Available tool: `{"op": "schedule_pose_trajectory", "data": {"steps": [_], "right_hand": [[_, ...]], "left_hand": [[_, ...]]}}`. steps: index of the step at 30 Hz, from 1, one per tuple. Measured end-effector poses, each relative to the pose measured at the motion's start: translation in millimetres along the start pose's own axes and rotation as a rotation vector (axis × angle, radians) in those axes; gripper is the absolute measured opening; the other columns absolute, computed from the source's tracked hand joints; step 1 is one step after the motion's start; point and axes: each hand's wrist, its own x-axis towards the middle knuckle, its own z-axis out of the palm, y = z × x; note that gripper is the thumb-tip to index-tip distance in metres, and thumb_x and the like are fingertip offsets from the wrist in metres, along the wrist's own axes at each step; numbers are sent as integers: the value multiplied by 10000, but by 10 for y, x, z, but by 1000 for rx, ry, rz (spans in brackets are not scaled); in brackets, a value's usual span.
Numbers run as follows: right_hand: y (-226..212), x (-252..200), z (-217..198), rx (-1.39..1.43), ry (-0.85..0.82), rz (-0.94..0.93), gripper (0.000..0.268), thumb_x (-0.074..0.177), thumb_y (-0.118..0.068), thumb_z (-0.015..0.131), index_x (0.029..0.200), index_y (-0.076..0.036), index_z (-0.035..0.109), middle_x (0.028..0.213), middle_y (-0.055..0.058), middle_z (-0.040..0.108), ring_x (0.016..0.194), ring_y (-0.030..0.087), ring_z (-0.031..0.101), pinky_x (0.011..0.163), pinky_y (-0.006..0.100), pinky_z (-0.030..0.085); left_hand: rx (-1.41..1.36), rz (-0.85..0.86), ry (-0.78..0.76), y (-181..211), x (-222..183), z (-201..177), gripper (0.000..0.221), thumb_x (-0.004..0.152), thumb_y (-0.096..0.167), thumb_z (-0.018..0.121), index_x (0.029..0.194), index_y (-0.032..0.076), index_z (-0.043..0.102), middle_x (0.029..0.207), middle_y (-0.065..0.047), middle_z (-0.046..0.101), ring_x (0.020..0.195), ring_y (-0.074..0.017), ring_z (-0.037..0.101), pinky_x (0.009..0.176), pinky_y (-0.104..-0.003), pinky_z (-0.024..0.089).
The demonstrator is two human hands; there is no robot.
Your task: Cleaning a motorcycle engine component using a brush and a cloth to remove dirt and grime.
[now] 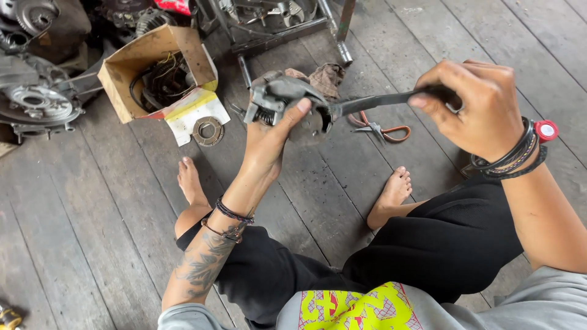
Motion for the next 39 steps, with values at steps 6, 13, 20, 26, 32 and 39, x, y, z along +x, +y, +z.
{"op": "schedule_pose_trajectory", "data": {"steps": [6,13,20,26,32,39], "right_hand": [[84,-110,-129,73,-194,36,281,988,-383,669,977,-104,697,701,7,665,492,122,543,478,257,442],[-65,-204,-232,143,-177,65,233,923,-287,749,933,-61,692,801,-7,688,667,158,629,881,346,514],[-114,-276,-245,16,-160,119,298,941,-352,738,880,-72,657,787,-5,639,513,131,499,536,270,431],[-155,-324,-373,-4,-133,131,321,916,-324,799,801,-66,645,700,-20,599,490,129,415,477,256,360],[-224,-371,-238,-44,-100,54,398,854,-417,833,791,-49,695,656,-19,615,417,82,396,382,240,329],[-285,-378,-306,-128,-48,58,418,862,-458,842,779,-70,707,697,-25,655,449,85,448,408,259,318]], "left_hand": [[61,-51,-240,-83,102,151,1056,668,193,876,1563,132,319,1449,-140,597,1379,-281,562,1188,-449,455],[27,-91,-367,-162,139,388,493,743,245,862,1154,22,705,1137,-158,768,1096,-302,739,1003,-460,604],[319,-386,-152,-281,180,512,1472,468,650,720,1620,99,-11,1718,-140,113,1558,-304,244,1240,-547,232],[224,-121,-135,-394,111,511,798,709,440,763,1372,93,484,1339,-79,645,1224,-206,645,1037,-378,558],[440,-20,-112,-402,35,479,819,748,540,711,1421,130,489,1222,3,540,731,-63,432,738,-244,462],[382,66,-148,-352,24,465,795,767,499,729,1411,115,464,1376,-65,593,1305,-198,583,1101,-369,480]]}}
